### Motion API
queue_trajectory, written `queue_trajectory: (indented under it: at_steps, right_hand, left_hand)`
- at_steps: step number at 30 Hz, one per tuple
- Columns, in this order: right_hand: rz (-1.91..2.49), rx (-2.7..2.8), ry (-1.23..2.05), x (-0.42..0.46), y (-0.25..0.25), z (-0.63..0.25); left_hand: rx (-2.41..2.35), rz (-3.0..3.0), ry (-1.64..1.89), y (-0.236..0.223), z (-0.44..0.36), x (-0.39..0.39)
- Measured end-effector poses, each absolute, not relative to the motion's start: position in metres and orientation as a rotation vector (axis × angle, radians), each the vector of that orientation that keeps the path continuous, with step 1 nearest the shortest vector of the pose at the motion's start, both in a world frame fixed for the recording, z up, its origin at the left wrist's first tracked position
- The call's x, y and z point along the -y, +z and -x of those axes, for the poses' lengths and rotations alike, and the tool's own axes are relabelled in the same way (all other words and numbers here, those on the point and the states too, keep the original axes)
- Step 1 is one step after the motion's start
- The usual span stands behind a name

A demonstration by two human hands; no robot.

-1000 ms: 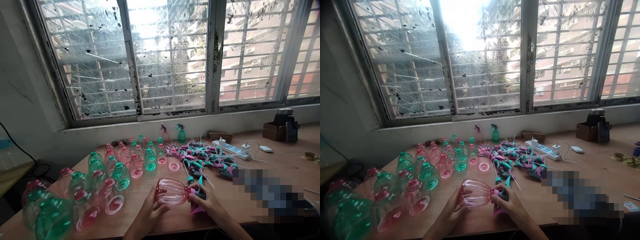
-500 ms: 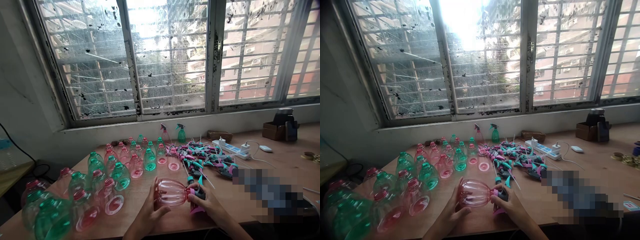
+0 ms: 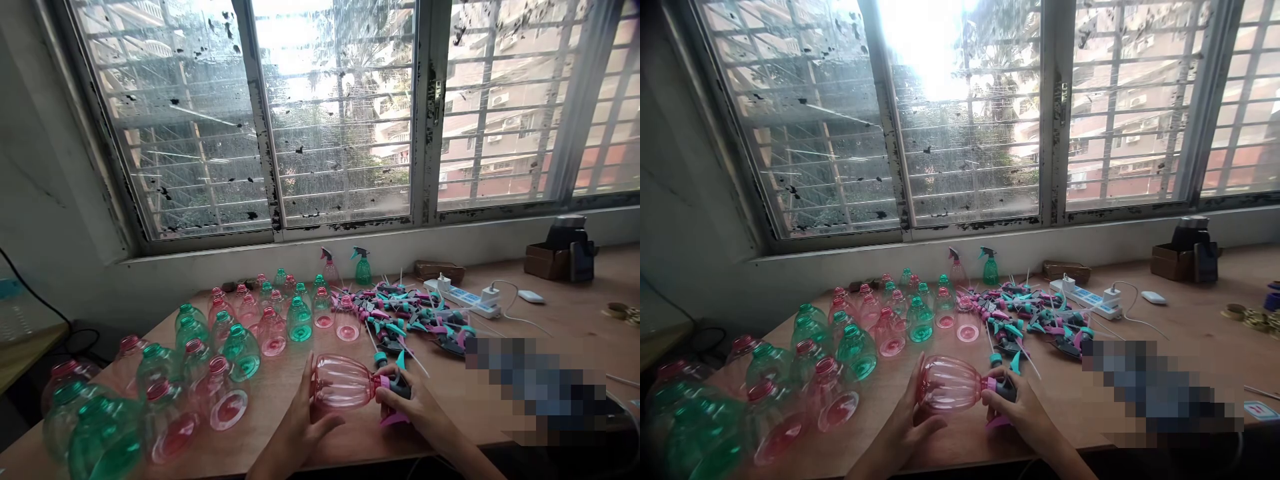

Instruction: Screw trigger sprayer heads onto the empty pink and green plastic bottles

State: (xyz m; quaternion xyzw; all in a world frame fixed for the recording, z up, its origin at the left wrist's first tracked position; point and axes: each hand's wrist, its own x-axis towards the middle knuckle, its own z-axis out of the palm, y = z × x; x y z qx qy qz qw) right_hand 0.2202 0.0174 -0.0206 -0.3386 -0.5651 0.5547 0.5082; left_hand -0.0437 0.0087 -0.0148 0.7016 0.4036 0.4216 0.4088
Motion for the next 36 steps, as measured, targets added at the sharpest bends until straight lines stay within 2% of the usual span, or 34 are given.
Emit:
queue_trajectory:
  at_steps: [7, 12, 36]
  right_hand:
    - [0.835, 1.371, 1.323, -0.017, -0.018, -0.221]
    - [0.816, 1.343, 1.330, -0.019, -0.022, -0.221]
    - [0.790, 1.314, 1.340, -0.021, -0.025, -0.220]
  left_hand:
    - [-1.044, -1.810, 0.997, -0.008, 0.044, -0.006]
    - [-1.018, -1.903, 1.084, -0.014, 0.046, -0.008]
    - [-0.943, -1.727, 1.036, -0.007, 0.044, -0.003]
